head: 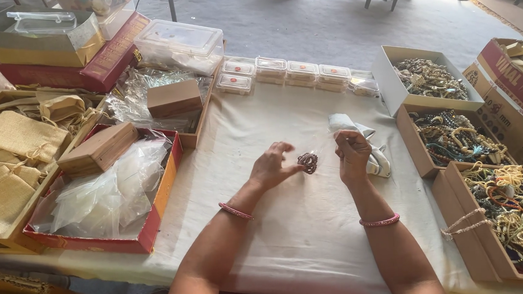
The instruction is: The person cleans a beaded necklace with a white cloth, then places it into a small plastic bag. They put the bagged necklace into a beige drawstring pouch, tie it closed, and place the pouch into a small plastic container. They repeat the process with another necklace.
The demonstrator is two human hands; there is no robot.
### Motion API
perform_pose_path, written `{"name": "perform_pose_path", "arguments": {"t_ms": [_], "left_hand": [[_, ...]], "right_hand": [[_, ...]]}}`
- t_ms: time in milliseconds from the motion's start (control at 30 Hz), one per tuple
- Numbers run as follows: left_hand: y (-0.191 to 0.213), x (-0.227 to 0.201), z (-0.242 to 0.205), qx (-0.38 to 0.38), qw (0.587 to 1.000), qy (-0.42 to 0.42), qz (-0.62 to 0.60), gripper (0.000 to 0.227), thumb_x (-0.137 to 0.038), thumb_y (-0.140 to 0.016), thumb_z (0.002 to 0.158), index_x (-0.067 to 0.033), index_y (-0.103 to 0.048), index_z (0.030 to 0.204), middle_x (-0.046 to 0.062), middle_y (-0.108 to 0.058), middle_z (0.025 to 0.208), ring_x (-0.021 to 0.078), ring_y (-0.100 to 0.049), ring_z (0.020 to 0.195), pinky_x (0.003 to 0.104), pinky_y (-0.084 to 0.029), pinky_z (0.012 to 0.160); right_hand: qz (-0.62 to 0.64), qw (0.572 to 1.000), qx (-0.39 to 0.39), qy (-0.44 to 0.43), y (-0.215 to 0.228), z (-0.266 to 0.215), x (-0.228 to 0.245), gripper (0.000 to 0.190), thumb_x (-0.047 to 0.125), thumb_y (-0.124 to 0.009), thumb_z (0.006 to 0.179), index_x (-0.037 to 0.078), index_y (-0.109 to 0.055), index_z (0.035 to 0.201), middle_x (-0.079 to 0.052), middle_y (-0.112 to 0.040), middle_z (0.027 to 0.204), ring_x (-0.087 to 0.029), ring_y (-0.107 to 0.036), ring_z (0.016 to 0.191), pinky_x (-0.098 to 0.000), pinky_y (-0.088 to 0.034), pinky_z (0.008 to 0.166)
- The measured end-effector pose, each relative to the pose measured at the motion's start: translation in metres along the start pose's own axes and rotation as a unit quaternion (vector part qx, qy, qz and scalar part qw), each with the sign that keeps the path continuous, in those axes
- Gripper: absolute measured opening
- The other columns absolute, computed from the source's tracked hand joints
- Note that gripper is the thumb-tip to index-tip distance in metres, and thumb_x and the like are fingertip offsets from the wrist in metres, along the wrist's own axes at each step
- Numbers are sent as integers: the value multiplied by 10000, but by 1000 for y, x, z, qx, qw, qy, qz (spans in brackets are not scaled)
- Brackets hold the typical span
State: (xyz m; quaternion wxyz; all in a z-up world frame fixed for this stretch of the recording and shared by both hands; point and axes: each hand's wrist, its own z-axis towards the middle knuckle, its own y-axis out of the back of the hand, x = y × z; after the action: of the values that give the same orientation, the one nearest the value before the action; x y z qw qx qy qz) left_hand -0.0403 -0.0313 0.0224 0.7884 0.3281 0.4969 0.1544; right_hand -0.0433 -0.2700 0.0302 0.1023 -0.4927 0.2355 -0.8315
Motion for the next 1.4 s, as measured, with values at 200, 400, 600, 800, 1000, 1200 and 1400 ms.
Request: {"name": "perform_pose_path", "arguments": {"t_ms": [200,400,600,800,1000,1200,1400], "left_hand": [[-4,-31,-9,-71,993,-97,18,983,-633,-878,628,-74,-541,1363,130,-691,1221,277,-668,1124,457,-505,952],[-12,-25,-9,-11,998,-16,-65,341,-379,-698,922,-117,-698,1140,70,-786,1037,188,-773,967,361,-602,842],[-22,8,6,-52,984,25,-166,121,-151,-647,936,-77,-706,1011,63,-803,1009,160,-788,877,325,-602,780],[-6,2,3,-24,954,31,-297,189,-157,-731,925,-57,-687,1080,63,-741,931,146,-732,873,297,-595,758],[-2,0,0,40,888,62,-453,206,-172,-707,948,-43,-629,1088,25,-675,962,136,-742,871,285,-663,716],[10,-11,-2,74,884,97,-452,236,-193,-699,975,-58,-613,1149,66,-668,1026,141,-734,864,299,-642,701],[3,3,2,81,875,90,-469,256,-152,-670,951,-58,-597,1178,55,-655,1104,153,-749,871,307,-666,723]], "right_hand": [[-255,942,56,213,-29,-20,14,109,-13,-802,930,59,-725,958,60,-585,855,-7,-470,709,-166,-380,627],[-337,917,-1,215,-40,-26,18,361,42,-879,855,48,-654,1138,46,-535,779,-19,-434,639,-179,-343,590],[-133,982,117,-62,-28,-14,7,625,143,-819,824,94,-507,1363,54,-613,1091,-53,-611,974,-202,-552,852],[-177,940,228,-181,9,-12,-30,273,122,-754,983,-60,-704,1179,-121,-744,1035,-162,-695,900,-310,-569,792],[-110,934,186,-284,-32,-27,4,194,166,-672,966,41,-702,1111,-26,-745,965,-115,-698,820,-281,-577,721],[-37,946,181,-267,-21,-25,-9,204,109,-679,989,11,-704,1166,-53,-728,985,-132,-698,833,-312,-572,733],[-29,952,148,-266,-27,-27,-9,178,82,-641,973,69,-693,1142,-29,-743,1030,-135,-713,934,-338,-595,834]]}}
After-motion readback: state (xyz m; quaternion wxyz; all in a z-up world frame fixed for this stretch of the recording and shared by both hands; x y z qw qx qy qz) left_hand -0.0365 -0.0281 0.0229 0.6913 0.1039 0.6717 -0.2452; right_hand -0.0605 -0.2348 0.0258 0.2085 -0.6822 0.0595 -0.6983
